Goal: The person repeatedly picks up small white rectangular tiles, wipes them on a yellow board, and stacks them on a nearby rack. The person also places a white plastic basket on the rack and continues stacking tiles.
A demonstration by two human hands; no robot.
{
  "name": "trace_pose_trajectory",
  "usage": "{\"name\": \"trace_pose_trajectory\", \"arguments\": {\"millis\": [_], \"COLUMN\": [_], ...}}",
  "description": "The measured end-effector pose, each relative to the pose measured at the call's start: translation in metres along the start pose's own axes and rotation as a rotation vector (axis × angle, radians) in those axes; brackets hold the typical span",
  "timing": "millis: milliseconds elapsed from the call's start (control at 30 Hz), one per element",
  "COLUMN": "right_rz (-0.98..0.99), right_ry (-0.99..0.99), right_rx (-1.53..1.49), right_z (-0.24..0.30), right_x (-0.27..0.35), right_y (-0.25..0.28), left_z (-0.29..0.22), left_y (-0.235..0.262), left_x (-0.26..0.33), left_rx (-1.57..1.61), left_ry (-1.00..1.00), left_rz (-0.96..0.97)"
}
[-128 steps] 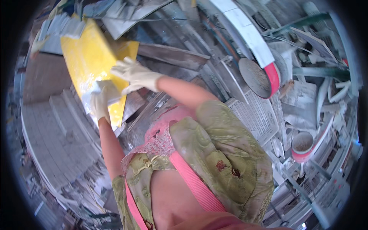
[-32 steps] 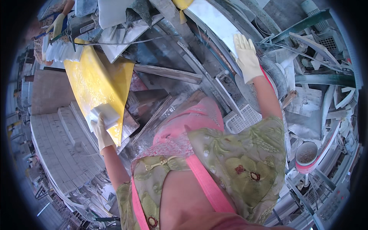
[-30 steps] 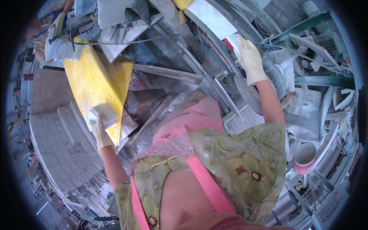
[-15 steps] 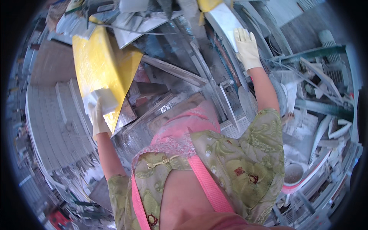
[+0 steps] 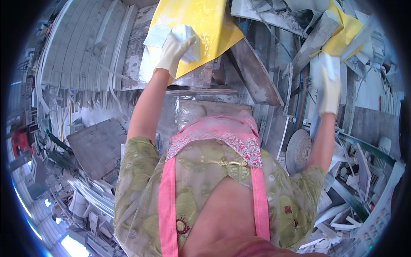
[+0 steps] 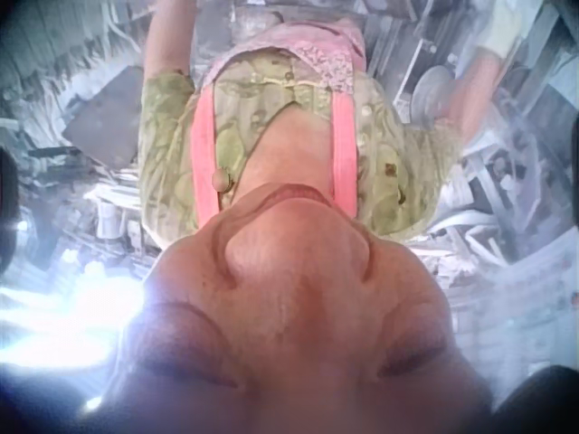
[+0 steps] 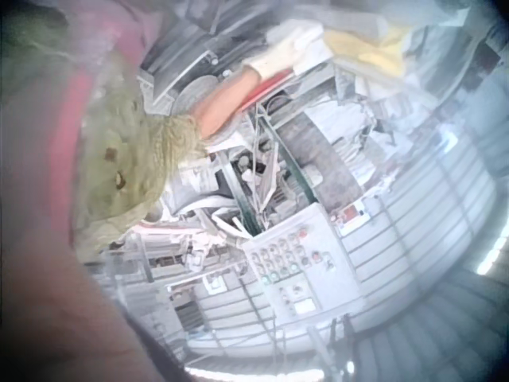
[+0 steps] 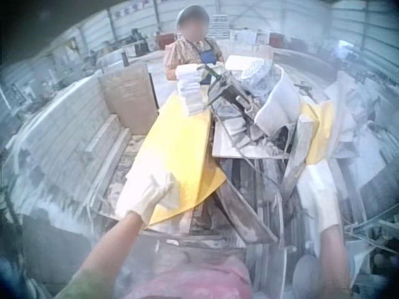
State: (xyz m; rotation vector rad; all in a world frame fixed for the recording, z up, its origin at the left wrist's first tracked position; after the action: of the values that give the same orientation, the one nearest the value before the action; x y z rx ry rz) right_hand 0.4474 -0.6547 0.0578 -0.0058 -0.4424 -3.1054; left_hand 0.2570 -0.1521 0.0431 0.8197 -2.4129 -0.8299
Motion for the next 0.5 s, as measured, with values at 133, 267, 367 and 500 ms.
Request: {"name": "trace_pose_trajectory", "arguments": {"millis": [133, 267, 367, 500], "right_rz": [0.291, 0.386, 0.228, 0.472], "right_ry": [-0.013, -0.102, 0.040, 0.164], "right_rx": [-0.626, -0.657, -0.444, -0.048], "right_z": [0.024, 0.033, 0.034, 0.037], "right_x": [0.056, 0.104, 0.119, 0.125], "right_y": [-0.199, -0.346, -0.376, -0.384], "left_z": [-0.006, 0.002, 0.005, 0.015], "left_y": [0.005, 0.005, 0.008, 0.001], "left_x": [0.004, -0.008, -0.018, -0.019], "left_rx": [-0.076, -0.136, -0.052, 0.157], "left_ry": [-0.051, -0.130, -0.228, -0.024], "left_rz": [0.044, 0.175, 0.087, 0.212]}}
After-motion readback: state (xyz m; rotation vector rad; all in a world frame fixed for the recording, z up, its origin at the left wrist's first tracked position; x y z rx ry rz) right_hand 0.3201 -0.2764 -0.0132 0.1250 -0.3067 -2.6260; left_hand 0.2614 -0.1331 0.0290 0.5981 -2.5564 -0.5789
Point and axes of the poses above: each hand's wrist, its own x-axis away from the middle knuckle, its own y-axis out of the back of the hand, z = x × y, the point moved 5 cm from there along -x, towards the middle knuckle, and after that the axes turned 11 degrees about -x, right-handed, at the moved point
